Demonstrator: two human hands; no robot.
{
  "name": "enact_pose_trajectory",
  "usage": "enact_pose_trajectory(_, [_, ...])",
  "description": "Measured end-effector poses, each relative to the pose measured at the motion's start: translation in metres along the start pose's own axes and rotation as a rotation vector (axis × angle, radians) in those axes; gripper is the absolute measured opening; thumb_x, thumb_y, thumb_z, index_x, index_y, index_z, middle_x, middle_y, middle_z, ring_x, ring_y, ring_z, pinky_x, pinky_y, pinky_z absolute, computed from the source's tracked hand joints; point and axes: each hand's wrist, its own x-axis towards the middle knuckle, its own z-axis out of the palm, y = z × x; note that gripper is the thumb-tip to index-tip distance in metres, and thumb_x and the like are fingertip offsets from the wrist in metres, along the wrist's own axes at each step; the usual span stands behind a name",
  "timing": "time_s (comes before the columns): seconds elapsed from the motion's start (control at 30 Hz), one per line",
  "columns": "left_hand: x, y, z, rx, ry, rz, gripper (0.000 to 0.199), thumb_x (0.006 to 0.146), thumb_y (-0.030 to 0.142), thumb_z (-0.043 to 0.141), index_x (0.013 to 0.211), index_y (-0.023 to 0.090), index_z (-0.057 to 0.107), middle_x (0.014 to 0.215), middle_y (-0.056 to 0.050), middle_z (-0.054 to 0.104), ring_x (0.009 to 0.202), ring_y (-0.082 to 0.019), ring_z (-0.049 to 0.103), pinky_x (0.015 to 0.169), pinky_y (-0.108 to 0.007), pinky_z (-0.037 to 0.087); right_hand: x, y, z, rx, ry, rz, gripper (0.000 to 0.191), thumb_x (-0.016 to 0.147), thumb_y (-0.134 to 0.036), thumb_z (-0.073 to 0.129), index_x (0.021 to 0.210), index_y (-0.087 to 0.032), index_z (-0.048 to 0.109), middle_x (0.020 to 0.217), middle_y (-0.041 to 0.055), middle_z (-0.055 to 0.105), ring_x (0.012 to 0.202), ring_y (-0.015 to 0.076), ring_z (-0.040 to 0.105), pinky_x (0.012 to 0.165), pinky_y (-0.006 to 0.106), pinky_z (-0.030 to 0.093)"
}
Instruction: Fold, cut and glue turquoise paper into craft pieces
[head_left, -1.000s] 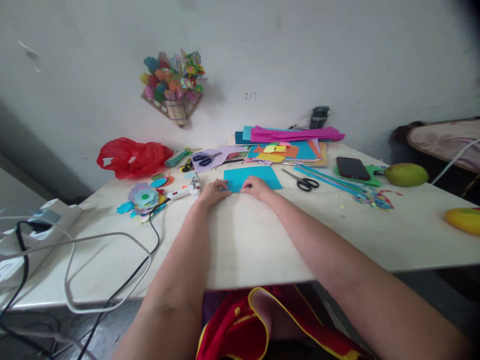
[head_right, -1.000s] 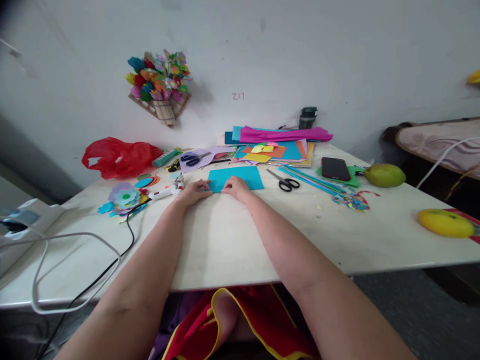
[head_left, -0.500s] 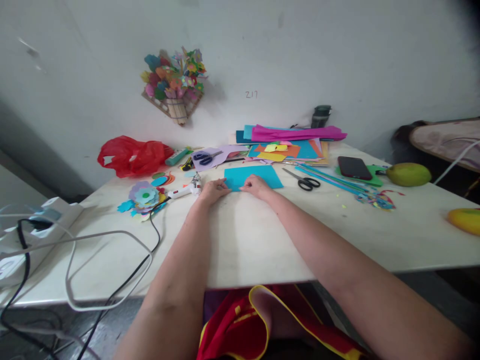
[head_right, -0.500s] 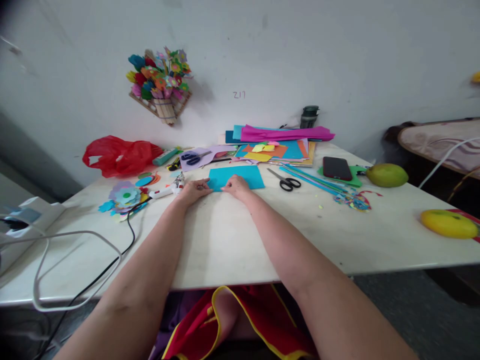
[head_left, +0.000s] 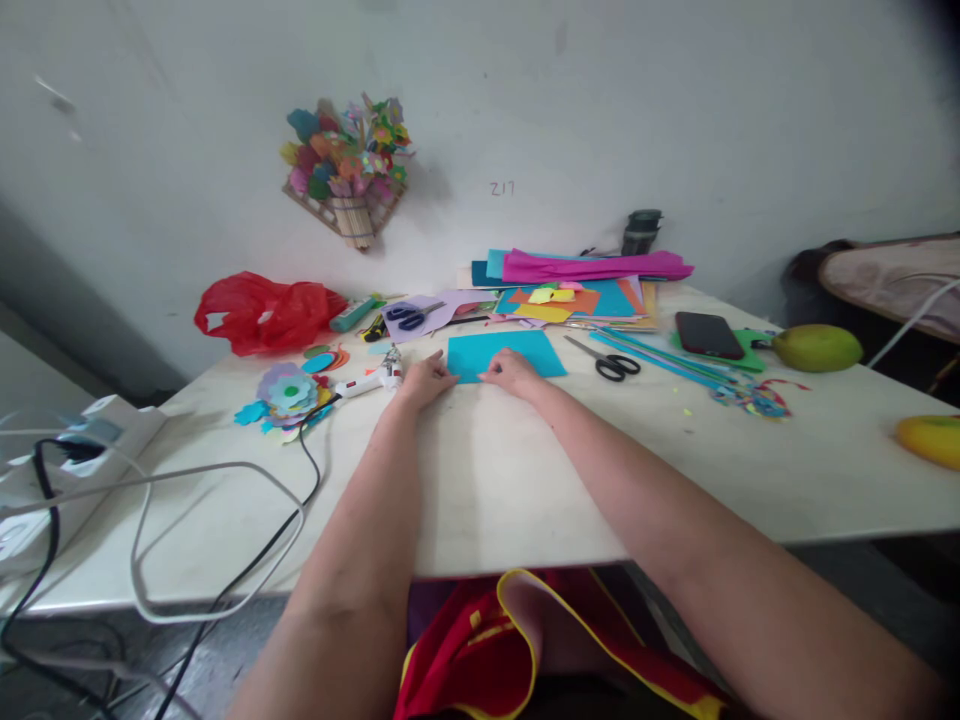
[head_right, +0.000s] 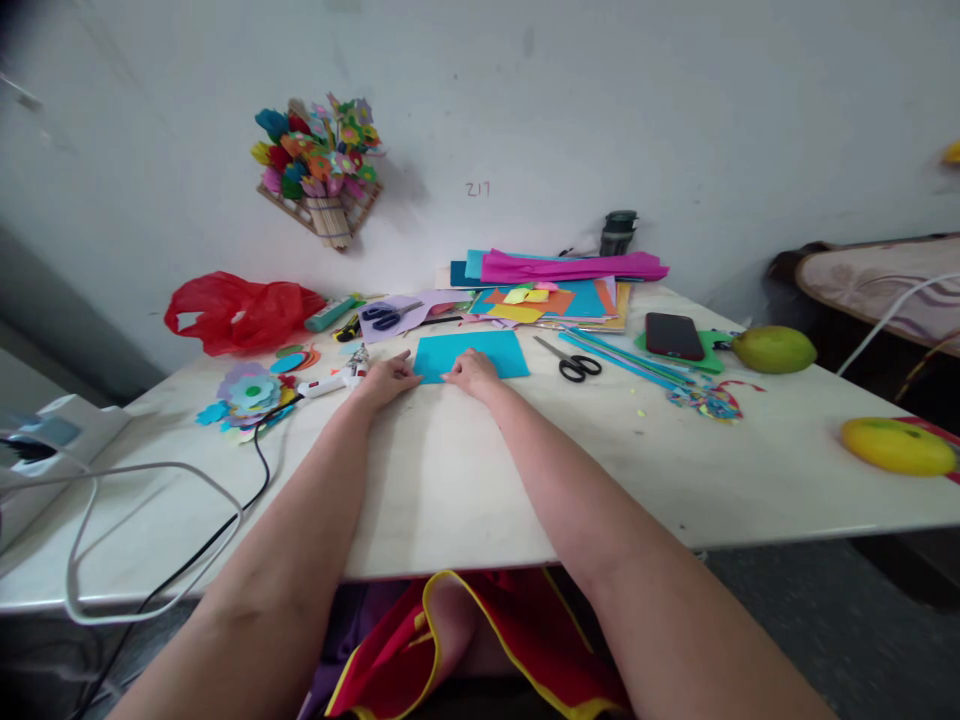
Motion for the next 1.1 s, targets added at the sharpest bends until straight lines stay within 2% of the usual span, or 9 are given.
enact_pose_trajectory(0.07, [-0.001, 0.005, -0.002, 0.066, -0.013, -0.008, 0.014, 0.068, 0.029, 0.063, 0.063, 0.016, 0.061, 0.139, -0.009, 0.041, 0.103, -0.022, 0.058, 0.083, -0.027, 0.044, 0.0, 0.0, 0.0, -0.001, -0.005, 0.001, 0.024, 0.079, -0.04, 0.06, 0.077, -0.018, 0.067, 0.098, 0.0071, 0.061, 0.091, 0.0162, 0.056, 0.079, 0.023, 0.041])
enact_pose_trajectory(0.23, [-0.005, 0.015, -0.005, 0.173, -0.041, -0.028, 0.011, 0.071, 0.026, 0.061, 0.065, 0.016, 0.062, 0.121, -0.009, 0.059, 0.103, -0.022, 0.058, 0.085, -0.026, 0.043, 0.0, 0.0, 0.001, -0.015, 0.009, 0.02, 0.025, 0.078, -0.042, 0.06, 0.08, -0.018, 0.068, 0.102, 0.0083, 0.059, 0.094, 0.0172, 0.055, 0.082, 0.024, 0.04])
enact_pose_trajectory(0.43, [-0.006, 0.023, -0.005, 0.285, -0.06, -0.094, 0.014, 0.075, 0.028, 0.059, 0.069, 0.016, 0.062, 0.127, -0.011, 0.054, 0.111, -0.023, 0.053, 0.087, -0.028, 0.042, -0.001, 0.001, 0.005, -0.048, 0.057, 0.033, 0.03, 0.076, -0.044, 0.061, 0.093, -0.02, 0.067, 0.109, 0.009, 0.056, 0.104, 0.0212, 0.05, 0.089, 0.029, 0.036])
enact_pose_trajectory(0.57, [-0.007, 0.028, -0.006, 0.361, -0.073, -0.129, 0.015, 0.075, 0.03, 0.059, 0.068, 0.016, 0.062, 0.12, -0.012, 0.059, 0.117, -0.024, 0.047, 0.088, -0.027, 0.041, 0.001, 0.003, 0.008, -0.078, 0.058, -0.018, 0.035, 0.078, -0.043, 0.058, 0.105, -0.022, 0.063, 0.114, 0.0084, 0.054, 0.111, 0.0224, 0.044, 0.093, 0.032, 0.032])
enact_pose_trajectory(0.83, [-0.004, 0.025, -0.01, 0.481, -0.09, -0.238, 0.02, 0.073, 0.034, 0.06, 0.076, 0.016, 0.064, 0.09, -0.011, 0.067, 0.094, -0.024, 0.06, 0.076, -0.027, 0.046, 0.0, 0.0, 0.003, -0.099, -0.001, 0.005, 0.043, 0.078, -0.045, 0.057, 0.117, -0.027, 0.058, 0.129, 0.0053, 0.047, 0.117, 0.0244, 0.038, 0.096, 0.034, 0.029])
enact_pose_trajectory(0.9, [-0.003, 0.024, -0.011, 0.512, -0.053, -0.217, 0.015, 0.072, 0.03, 0.06, 0.075, 0.016, 0.063, 0.094, -0.011, 0.067, 0.095, -0.024, 0.06, 0.077, -0.027, 0.046, -0.001, -0.001, 0.001, -0.095, -0.023, 0.029, 0.044, 0.078, -0.047, 0.056, 0.119, -0.028, 0.057, 0.132, 0.0046, 0.045, 0.119, 0.0243, 0.037, 0.096, 0.033, 0.029])
enact_pose_trajectory(1.0, [-0.004, 0.027, -0.009, 0.492, 0.101, -0.153, 0.019, 0.075, 0.033, 0.055, 0.084, 0.017, 0.062, 0.101, -0.011, 0.065, 0.102, -0.024, 0.058, 0.083, -0.029, 0.045, -0.001, -0.003, 0.0, -0.09, -0.045, 0.052, 0.047, 0.078, -0.048, 0.056, 0.121, -0.029, 0.055, 0.135, 0.0042, 0.043, 0.121, 0.0243, 0.035, 0.097, 0.032, 0.029])
enact_pose_trajectory(1.07, [-0.005, 0.032, -0.003, 0.479, 0.201, -0.102, 0.03, 0.078, 0.041, 0.051, 0.094, 0.018, 0.06, 0.111, -0.011, 0.062, 0.117, -0.026, 0.047, 0.093, -0.034, 0.041, 0.0, -0.003, 0.0, -0.084, -0.055, 0.067, 0.049, 0.078, -0.048, 0.057, 0.123, -0.028, 0.053, 0.137, 0.0038, 0.041, 0.123, 0.0245, 0.034, 0.097, 0.031, 0.028])
enact_pose_trajectory(1.1, [-0.006, 0.034, 0.001, 0.495, 0.233, -0.062, 0.036, 0.077, 0.045, 0.05, 0.099, 0.018, 0.059, 0.121, -0.011, 0.057, 0.128, -0.027, 0.035, 0.1, -0.037, 0.034, 0.0, -0.003, 0.001, -0.082, -0.057, 0.075, 0.05, 0.078, -0.048, 0.057, 0.124, -0.028, 0.053, 0.137, 0.0036, 0.041, 0.123, 0.0245, 0.034, 0.097, 0.031, 0.028])
